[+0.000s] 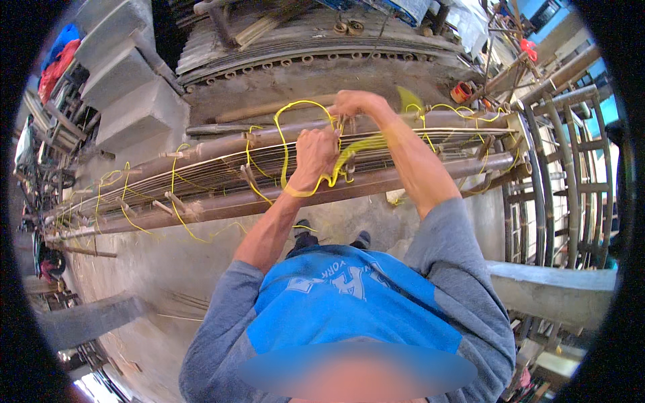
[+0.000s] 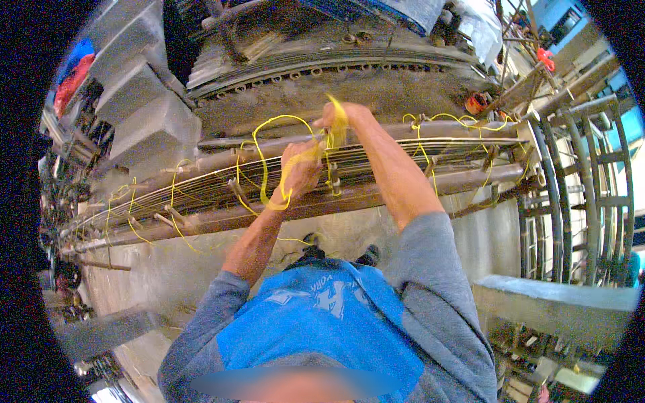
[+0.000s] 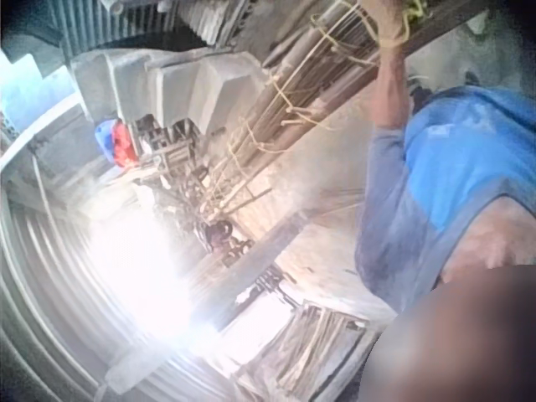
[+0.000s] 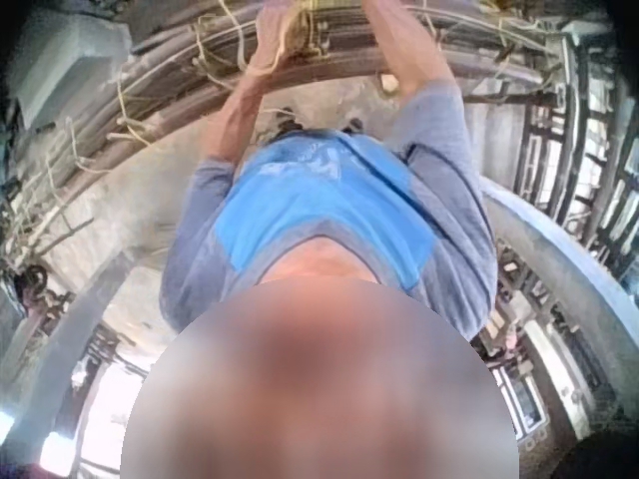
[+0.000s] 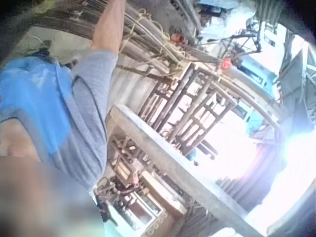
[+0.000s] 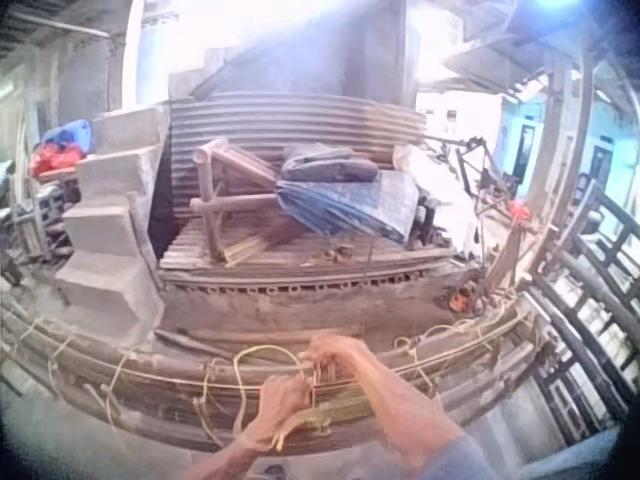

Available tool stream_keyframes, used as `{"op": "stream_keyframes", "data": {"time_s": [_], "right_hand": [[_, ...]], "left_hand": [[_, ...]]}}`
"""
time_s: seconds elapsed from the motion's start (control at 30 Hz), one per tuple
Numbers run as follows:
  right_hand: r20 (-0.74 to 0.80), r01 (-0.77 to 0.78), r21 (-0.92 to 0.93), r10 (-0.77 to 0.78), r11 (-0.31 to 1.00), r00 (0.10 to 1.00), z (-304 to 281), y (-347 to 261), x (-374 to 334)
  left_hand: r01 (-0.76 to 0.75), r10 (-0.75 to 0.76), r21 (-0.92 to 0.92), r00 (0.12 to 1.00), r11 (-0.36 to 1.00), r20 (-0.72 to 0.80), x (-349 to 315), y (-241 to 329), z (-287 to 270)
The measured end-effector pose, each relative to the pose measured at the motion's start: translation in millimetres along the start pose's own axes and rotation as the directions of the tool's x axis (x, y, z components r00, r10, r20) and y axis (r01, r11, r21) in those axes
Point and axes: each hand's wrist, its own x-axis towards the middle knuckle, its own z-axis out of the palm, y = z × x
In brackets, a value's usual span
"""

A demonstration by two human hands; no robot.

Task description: The person repeatedly ties yellow plastic string around a bundle of bamboo rods resting on a metal frame. They loop and knot the string at multiple points along the bundle, occasionally picking up additional rods from the floor and adding them to the bundle before continuing to tie.

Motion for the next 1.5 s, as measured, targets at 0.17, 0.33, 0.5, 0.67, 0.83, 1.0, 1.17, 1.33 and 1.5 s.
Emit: {"op": "stream_keyframes", "data": {"time_s": [0.17,0.33,0.5,0.67,0.83,1.0,1.17,1.33,1.5], "right_hand": [[0.343,0.235,-0.026,-0.213,0.972,0.915,8.0,-7.7,-104.2],[0.059,0.482,-0.365,-0.497,0.796,0.866,47.4,18.4,-189.5],[0.074,0.502,-0.309,-0.506,0.808,0.859,61.2,47.6,-194.4],[-0.135,0.466,-0.131,-0.482,0.875,0.866,-7.2,35.4,-225.5],[-0.531,-0.356,-0.312,0.149,0.881,0.834,-66.4,78.7,-271.1],[-0.180,-0.541,0.045,0.539,0.840,0.823,-109.8,54.7,-230.3],[0.096,0.226,-0.461,-0.205,0.858,0.974,-166.2,23.9,-104.2],[0.543,0.051,-0.653,0.421,0.755,0.726,-157.1,121.9,-43.0],[0.196,-0.135,0.487,0.043,0.863,0.980,-158.6,88.5,-84.9]], "left_hand": [[0.163,-0.171,0.104,0.982,0.981,0.084,4.4,30.1,-25.9],[0.149,0.047,-0.618,0.956,0.772,0.290,76.9,15.4,-60.5],[0.386,-0.293,-0.071,0.797,0.920,0.528,118.6,-24.3,13.8],[0.312,-0.065,-0.349,0.820,0.883,0.568,182.1,-85.4,-33.8],[0.207,-0.159,0.207,0.961,0.956,-0.226,248.6,-61.1,-160.3],[-0.182,-0.070,0.526,0.904,0.831,0.422,135.0,108.8,-32.8],[-0.039,0.035,0.042,0.996,0.998,0.087,44.7,154.8,72.9],[0.176,-0.180,0.056,0.980,0.983,0.082,52.9,153.9,77.1],[0.382,-0.382,0.024,0.924,0.924,0.029,54.5,161.0,84.6]]}}
